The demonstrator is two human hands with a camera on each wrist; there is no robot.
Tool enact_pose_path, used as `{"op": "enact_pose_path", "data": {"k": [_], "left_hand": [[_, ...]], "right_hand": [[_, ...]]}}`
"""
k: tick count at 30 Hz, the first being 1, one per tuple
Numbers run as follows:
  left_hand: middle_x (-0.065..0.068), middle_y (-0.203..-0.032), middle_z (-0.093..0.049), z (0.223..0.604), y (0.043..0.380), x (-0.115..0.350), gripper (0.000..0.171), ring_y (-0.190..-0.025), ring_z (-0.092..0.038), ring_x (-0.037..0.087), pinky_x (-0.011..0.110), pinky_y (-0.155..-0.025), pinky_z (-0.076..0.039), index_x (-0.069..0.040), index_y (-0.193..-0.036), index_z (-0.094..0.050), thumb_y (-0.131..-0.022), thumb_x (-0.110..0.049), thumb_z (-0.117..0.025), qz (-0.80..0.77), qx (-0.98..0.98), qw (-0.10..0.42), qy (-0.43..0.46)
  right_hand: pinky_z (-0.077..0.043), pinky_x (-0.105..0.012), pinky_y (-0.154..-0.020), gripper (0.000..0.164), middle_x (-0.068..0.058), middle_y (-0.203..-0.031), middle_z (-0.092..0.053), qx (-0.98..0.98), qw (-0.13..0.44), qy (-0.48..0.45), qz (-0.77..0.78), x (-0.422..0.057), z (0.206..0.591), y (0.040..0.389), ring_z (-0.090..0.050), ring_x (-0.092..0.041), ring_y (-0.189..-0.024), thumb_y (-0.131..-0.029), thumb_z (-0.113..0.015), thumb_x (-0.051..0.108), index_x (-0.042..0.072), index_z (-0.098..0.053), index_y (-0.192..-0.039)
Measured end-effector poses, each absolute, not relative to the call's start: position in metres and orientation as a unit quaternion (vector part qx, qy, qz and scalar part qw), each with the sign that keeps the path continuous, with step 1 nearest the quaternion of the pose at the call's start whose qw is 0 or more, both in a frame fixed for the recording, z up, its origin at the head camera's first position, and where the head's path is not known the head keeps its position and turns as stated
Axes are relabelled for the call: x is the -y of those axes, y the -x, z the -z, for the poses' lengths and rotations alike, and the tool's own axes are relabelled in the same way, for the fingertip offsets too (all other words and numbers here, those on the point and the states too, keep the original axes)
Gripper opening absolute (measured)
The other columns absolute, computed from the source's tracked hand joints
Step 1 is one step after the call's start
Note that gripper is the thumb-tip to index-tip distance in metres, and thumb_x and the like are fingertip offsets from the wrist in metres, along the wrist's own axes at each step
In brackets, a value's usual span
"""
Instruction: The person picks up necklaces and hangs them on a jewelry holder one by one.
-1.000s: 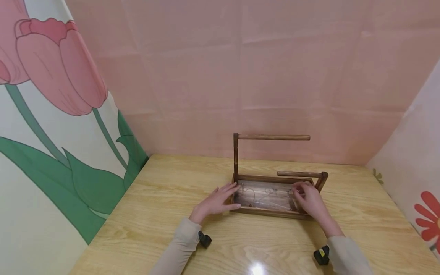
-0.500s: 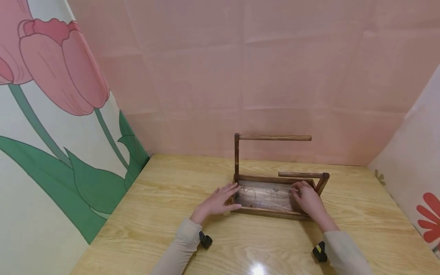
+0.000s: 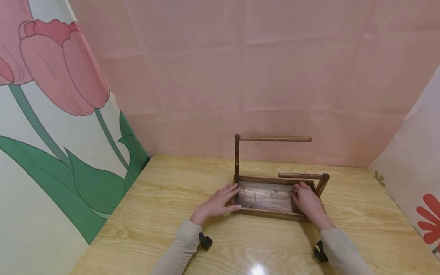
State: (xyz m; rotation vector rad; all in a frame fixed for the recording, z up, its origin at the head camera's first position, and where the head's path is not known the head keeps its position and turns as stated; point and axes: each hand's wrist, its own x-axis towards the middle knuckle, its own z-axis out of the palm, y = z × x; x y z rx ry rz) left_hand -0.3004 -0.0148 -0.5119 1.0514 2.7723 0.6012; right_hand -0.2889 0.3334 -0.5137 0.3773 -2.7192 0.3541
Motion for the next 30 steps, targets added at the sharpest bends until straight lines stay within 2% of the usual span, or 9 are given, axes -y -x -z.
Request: {"op": "enact_pose_path", "data": {"k": [5,13,24,30], "left_hand": [[-0.002,-0.157,-0.011,0.5123,0.2999,0.0150,0.072,-0.143,-0.008,0.027,0.059,-0.110,-0.017,-0.022,-0.150,-0.018,-0.092,-0.057,-0.042,-0.201,-0.914,0.063,-0.347],[-0.005,-0.157,-0.008,0.5144,0.2999,0.0162,0.071,-0.144,-0.006,0.025,0.058,-0.111,-0.015,-0.023,-0.150,-0.018,-0.092,-0.059,-0.039,-0.205,-0.914,0.071,-0.343],[-0.006,-0.157,-0.006,0.5157,0.3008,0.0152,0.073,-0.144,-0.005,0.024,0.058,-0.110,-0.018,-0.023,-0.150,-0.018,-0.091,-0.061,-0.038,-0.196,-0.917,0.071,-0.340],[-0.007,-0.157,-0.006,0.5155,0.3006,0.0147,0.073,-0.144,-0.005,0.023,0.057,-0.111,-0.017,-0.024,-0.150,-0.018,-0.091,-0.062,-0.038,-0.196,-0.919,0.073,-0.335]], "right_hand": [[-0.050,-0.046,-0.061,0.013,-0.016,-0.080,-0.057,0.963,0.201,-0.134,-0.117,-0.3329,0.5150,0.2891,-0.059,-0.033,-0.070,-0.080,-0.065,0.002,-0.006,-0.067,-0.090],[-0.050,-0.048,-0.061,0.013,-0.017,-0.077,-0.057,0.967,0.191,-0.123,-0.111,-0.3341,0.5187,0.2920,-0.059,-0.035,-0.070,-0.079,-0.063,0.001,-0.008,-0.067,-0.089],[-0.049,-0.046,-0.058,0.003,-0.013,-0.072,-0.055,0.969,0.179,-0.117,-0.122,-0.3360,0.5184,0.2918,-0.058,-0.031,-0.065,-0.078,-0.065,0.000,-0.003,-0.066,-0.079],[-0.048,-0.044,-0.057,0.005,-0.011,-0.070,-0.055,0.969,0.178,-0.119,-0.122,-0.3356,0.5158,0.2913,-0.056,-0.028,-0.064,-0.079,-0.065,0.001,0.000,-0.064,-0.074]]}}
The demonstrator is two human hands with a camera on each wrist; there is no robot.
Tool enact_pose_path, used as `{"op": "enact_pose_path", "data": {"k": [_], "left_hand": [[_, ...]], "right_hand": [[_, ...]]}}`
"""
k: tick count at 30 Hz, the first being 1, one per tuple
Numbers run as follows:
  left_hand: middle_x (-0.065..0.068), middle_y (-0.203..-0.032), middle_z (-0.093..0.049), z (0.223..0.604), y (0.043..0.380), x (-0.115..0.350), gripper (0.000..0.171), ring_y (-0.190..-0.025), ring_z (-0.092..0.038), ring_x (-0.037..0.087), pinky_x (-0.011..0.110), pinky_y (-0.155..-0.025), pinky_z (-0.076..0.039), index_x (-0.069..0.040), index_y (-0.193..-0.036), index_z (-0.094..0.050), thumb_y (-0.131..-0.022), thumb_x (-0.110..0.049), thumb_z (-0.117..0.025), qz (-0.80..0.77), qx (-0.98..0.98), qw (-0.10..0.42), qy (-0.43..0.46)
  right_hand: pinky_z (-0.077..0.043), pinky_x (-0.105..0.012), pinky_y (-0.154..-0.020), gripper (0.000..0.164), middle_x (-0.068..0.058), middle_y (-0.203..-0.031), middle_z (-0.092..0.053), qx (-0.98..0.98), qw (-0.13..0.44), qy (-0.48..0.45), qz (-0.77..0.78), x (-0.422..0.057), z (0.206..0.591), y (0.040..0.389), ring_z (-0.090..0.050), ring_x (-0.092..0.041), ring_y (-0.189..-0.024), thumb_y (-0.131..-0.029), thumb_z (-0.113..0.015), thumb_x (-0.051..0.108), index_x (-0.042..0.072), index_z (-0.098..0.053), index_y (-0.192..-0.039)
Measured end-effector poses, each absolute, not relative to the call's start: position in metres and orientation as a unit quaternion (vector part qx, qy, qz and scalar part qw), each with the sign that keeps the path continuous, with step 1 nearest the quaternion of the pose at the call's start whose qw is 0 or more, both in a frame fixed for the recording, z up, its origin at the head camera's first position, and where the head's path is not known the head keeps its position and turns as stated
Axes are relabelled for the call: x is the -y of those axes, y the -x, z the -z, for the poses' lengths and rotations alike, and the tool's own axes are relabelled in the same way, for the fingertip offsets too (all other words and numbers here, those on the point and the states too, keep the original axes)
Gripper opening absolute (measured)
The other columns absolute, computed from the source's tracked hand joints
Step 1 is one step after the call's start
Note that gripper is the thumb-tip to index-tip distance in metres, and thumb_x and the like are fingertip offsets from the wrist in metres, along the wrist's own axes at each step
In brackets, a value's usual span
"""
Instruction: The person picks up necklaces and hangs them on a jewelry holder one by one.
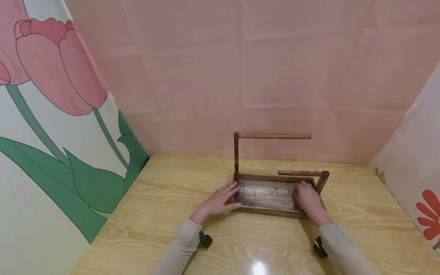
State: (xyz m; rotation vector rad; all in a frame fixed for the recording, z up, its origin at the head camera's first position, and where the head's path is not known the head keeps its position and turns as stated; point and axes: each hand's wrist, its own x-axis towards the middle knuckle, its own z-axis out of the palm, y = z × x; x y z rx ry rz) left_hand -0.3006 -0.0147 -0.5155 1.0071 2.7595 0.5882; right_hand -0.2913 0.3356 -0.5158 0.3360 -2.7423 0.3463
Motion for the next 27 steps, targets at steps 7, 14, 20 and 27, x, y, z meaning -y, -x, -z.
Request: {"op": "enact_pose_path", "data": {"k": [7,14,20,27], "left_hand": [[-0.007,-0.157,-0.006,0.5140,0.2999,0.0144,0.072,-0.144,-0.005,0.023,0.057,-0.110,-0.017,-0.024,-0.150,-0.018,-0.091,-0.059,-0.041,-0.200,-0.918,0.073,-0.335],[-0.005,-0.157,-0.007,0.5093,0.2971,0.0157,0.071,-0.144,-0.005,0.025,0.058,-0.110,-0.015,-0.022,-0.150,-0.019,-0.092,-0.059,-0.038,-0.210,-0.914,0.083,-0.337],[-0.006,-0.157,-0.006,0.5097,0.2973,0.0159,0.071,-0.144,-0.005,0.025,0.058,-0.110,-0.016,-0.022,-0.150,-0.019,-0.092,-0.059,-0.039,-0.209,-0.914,0.081,-0.337],[-0.005,-0.157,-0.007,0.5126,0.2989,0.0166,0.071,-0.144,-0.005,0.025,0.059,-0.110,-0.016,-0.022,-0.150,-0.018,-0.093,-0.059,-0.037,-0.213,-0.912,0.082,-0.341]], "right_hand": [[-0.040,-0.036,-0.048,0.021,-0.006,-0.062,-0.046,0.967,0.186,-0.124,-0.118,-0.3351,0.5160,0.2902,-0.047,-0.020,-0.056,-0.077,-0.061,0.002,0.009,-0.051,-0.059],[-0.033,-0.032,-0.046,0.028,-0.005,-0.064,-0.041,0.977,0.145,-0.103,-0.120,-0.3333,0.5146,0.2885,-0.038,-0.017,-0.055,-0.083,-0.059,0.012,0.010,-0.044,-0.060],[-0.030,-0.029,-0.046,0.031,-0.007,-0.064,-0.038,0.980,0.121,-0.087,-0.132,-0.3314,0.5123,0.2882,-0.034,-0.018,-0.056,-0.092,-0.049,0.015,0.008,-0.042,-0.062],[-0.026,-0.027,-0.046,0.034,-0.006,-0.064,-0.036,0.980,0.109,-0.088,-0.139,-0.3312,0.5117,0.2879,-0.030,-0.018,-0.058,-0.094,-0.043,0.012,0.009,-0.040,-0.060]]}}
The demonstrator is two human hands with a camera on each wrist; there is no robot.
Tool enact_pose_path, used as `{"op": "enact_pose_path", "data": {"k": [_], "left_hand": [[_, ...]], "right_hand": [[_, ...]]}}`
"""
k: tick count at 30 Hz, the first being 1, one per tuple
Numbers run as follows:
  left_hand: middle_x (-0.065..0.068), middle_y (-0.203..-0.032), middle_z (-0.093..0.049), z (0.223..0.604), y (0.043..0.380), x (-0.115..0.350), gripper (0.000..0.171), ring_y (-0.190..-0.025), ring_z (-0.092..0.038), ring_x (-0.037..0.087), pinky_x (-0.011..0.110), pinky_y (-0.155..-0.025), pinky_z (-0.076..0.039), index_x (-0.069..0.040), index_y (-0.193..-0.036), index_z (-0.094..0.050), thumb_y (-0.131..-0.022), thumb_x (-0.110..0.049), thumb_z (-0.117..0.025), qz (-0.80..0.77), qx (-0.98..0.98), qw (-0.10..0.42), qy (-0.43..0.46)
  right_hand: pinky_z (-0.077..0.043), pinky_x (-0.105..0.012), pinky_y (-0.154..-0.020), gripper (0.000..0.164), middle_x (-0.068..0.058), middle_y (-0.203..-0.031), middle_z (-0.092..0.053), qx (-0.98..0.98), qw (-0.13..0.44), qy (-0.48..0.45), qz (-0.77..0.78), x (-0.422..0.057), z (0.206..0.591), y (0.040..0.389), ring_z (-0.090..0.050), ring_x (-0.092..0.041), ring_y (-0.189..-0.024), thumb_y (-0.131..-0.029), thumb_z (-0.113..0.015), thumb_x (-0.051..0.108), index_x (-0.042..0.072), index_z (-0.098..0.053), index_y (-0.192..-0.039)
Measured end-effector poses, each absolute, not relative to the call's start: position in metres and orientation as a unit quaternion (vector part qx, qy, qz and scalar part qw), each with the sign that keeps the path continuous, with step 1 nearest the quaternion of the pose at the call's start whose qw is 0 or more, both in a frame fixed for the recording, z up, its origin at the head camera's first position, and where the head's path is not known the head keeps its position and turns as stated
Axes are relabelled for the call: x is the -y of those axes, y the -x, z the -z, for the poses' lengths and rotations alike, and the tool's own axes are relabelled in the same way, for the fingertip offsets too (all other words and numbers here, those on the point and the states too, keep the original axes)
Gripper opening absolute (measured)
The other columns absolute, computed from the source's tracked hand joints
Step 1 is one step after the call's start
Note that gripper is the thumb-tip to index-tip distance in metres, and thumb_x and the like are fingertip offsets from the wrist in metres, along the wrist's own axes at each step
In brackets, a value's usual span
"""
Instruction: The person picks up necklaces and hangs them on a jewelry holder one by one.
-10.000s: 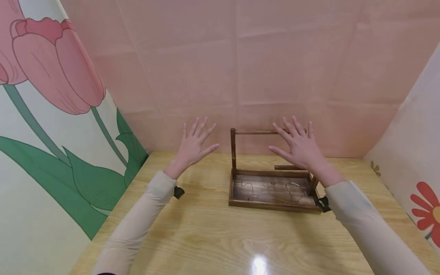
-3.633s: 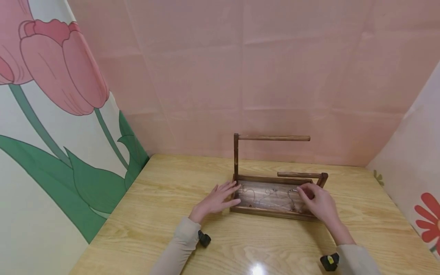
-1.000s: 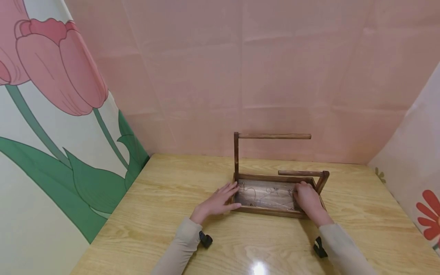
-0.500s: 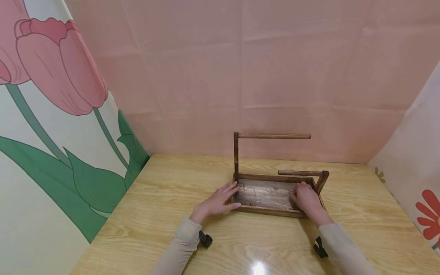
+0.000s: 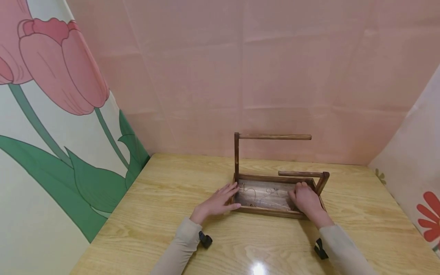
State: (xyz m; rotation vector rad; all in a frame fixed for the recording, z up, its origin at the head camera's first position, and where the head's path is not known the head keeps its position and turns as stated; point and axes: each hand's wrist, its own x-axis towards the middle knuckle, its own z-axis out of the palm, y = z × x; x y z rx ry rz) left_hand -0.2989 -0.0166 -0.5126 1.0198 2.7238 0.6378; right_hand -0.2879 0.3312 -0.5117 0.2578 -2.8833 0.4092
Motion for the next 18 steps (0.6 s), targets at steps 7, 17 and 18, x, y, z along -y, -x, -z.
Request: {"op": "enact_pose_path", "data": {"k": [7,17,18], "left_hand": [[-0.006,-0.157,-0.007,0.5139,0.2987,0.0159,0.070,-0.144,-0.007,0.025,0.059,-0.110,-0.017,-0.022,-0.150,-0.018,-0.093,-0.057,-0.039,-0.213,-0.913,0.083,-0.338],[-0.007,-0.157,-0.007,0.5116,0.2973,0.0154,0.071,-0.144,-0.007,0.025,0.058,-0.110,-0.017,-0.023,-0.150,-0.018,-0.092,-0.059,-0.039,-0.214,-0.916,0.084,-0.330],[-0.007,-0.157,-0.006,0.5114,0.2974,0.0157,0.072,-0.144,-0.007,0.025,0.058,-0.110,-0.017,-0.023,-0.150,-0.017,-0.092,-0.059,-0.039,-0.214,-0.916,0.086,-0.329]], "right_hand": [[-0.033,-0.031,-0.051,0.031,-0.006,-0.069,-0.043,0.979,0.106,-0.081,-0.157,-0.3343,0.5143,0.2870,-0.039,-0.017,-0.058,-0.096,-0.042,0.019,0.009,-0.046,-0.067],[-0.030,-0.027,-0.049,0.032,-0.003,-0.060,-0.042,0.963,0.114,-0.097,-0.222,-0.3371,0.5137,0.2842,-0.036,-0.014,-0.050,-0.098,-0.045,0.019,0.006,-0.051,-0.070],[-0.030,-0.027,-0.048,0.032,-0.002,-0.058,-0.043,0.962,0.118,-0.095,-0.228,-0.3374,0.5135,0.2848,-0.036,-0.013,-0.048,-0.098,-0.046,0.020,0.005,-0.054,-0.071]]}}
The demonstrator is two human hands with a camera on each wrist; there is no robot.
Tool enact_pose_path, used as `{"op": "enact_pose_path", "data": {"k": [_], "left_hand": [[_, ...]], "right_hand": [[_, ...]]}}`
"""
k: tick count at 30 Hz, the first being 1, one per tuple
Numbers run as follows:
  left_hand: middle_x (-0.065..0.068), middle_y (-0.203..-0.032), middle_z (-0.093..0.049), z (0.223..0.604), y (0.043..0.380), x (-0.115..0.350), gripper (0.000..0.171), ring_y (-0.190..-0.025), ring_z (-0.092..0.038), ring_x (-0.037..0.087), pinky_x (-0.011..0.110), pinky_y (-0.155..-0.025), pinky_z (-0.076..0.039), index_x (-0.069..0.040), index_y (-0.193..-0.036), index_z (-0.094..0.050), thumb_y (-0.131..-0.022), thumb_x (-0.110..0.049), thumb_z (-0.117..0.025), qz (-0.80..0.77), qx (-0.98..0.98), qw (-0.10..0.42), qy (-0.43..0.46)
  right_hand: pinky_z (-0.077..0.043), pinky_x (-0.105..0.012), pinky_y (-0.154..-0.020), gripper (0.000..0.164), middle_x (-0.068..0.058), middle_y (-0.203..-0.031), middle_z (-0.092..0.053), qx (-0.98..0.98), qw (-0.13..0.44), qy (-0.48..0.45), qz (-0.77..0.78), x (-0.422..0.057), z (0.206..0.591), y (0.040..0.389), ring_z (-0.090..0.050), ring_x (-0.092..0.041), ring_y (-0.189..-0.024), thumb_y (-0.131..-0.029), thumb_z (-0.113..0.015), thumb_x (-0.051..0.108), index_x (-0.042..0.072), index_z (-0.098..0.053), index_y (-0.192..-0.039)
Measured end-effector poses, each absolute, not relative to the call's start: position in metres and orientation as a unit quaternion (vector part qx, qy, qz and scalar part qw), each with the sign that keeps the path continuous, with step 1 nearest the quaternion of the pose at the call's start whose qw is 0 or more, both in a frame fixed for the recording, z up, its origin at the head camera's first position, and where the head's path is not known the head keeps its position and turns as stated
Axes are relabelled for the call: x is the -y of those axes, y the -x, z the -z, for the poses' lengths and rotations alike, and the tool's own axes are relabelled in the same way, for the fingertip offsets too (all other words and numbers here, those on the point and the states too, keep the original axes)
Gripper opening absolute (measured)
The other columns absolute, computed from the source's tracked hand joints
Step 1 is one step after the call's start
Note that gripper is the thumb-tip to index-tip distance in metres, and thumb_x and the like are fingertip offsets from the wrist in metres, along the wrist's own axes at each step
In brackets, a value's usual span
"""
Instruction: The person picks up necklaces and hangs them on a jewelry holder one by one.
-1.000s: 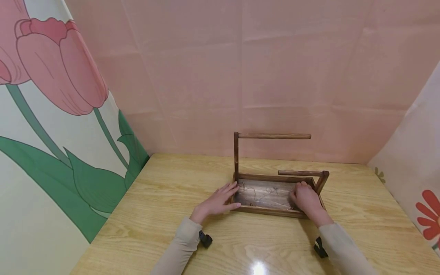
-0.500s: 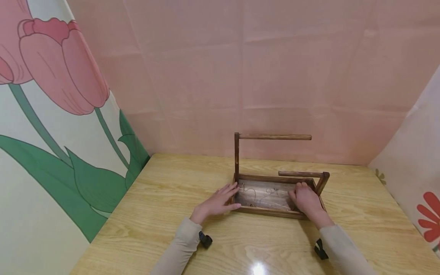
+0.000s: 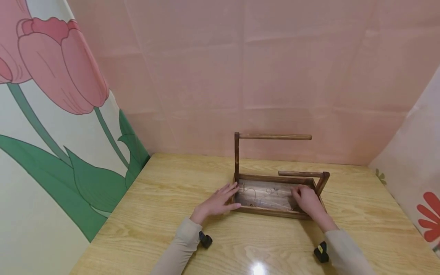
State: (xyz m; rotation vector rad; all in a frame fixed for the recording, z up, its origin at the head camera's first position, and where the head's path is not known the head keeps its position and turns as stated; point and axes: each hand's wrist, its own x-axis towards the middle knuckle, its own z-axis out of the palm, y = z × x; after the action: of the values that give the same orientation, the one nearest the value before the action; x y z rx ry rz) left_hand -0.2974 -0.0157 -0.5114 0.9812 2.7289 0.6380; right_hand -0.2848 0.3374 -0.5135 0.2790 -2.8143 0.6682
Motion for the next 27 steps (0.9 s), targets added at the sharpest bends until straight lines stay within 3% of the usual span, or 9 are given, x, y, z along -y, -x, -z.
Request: {"op": "enact_pose_path", "data": {"k": [6,16,27], "left_hand": [[-0.008,-0.156,-0.006,0.511,0.298,0.017,0.072,-0.144,-0.007,0.025,0.059,-0.109,-0.017,-0.022,-0.150,-0.017,-0.092,-0.059,-0.040,-0.217,-0.915,0.085,-0.329],[-0.008,-0.156,-0.006,0.511,0.298,0.017,0.072,-0.144,-0.007,0.025,0.059,-0.110,-0.018,-0.023,-0.150,-0.018,-0.092,-0.060,-0.038,-0.216,-0.916,0.086,-0.328],[-0.010,-0.156,-0.005,0.511,0.297,0.016,0.072,-0.144,-0.007,0.025,0.059,-0.110,-0.018,-0.024,-0.150,-0.017,-0.092,-0.061,-0.038,-0.215,-0.915,0.087,-0.329]], "right_hand": [[-0.033,-0.026,-0.049,0.035,0.000,-0.054,-0.045,0.949,0.132,-0.080,-0.274,-0.341,0.514,0.286,-0.037,-0.011,-0.047,-0.097,-0.048,0.028,0.000,-0.059,-0.078],[-0.036,-0.028,-0.050,0.042,-0.003,-0.061,-0.051,0.936,0.102,-0.055,-0.332,-0.346,0.509,0.284,-0.041,-0.012,-0.051,-0.099,-0.043,0.032,-0.004,-0.062,-0.089],[-0.035,-0.029,-0.048,0.048,-0.009,-0.068,-0.053,0.905,0.073,-0.040,-0.417,-0.344,0.501,0.280,-0.040,-0.013,-0.050,-0.099,-0.038,0.042,-0.001,-0.060,-0.095]]}}
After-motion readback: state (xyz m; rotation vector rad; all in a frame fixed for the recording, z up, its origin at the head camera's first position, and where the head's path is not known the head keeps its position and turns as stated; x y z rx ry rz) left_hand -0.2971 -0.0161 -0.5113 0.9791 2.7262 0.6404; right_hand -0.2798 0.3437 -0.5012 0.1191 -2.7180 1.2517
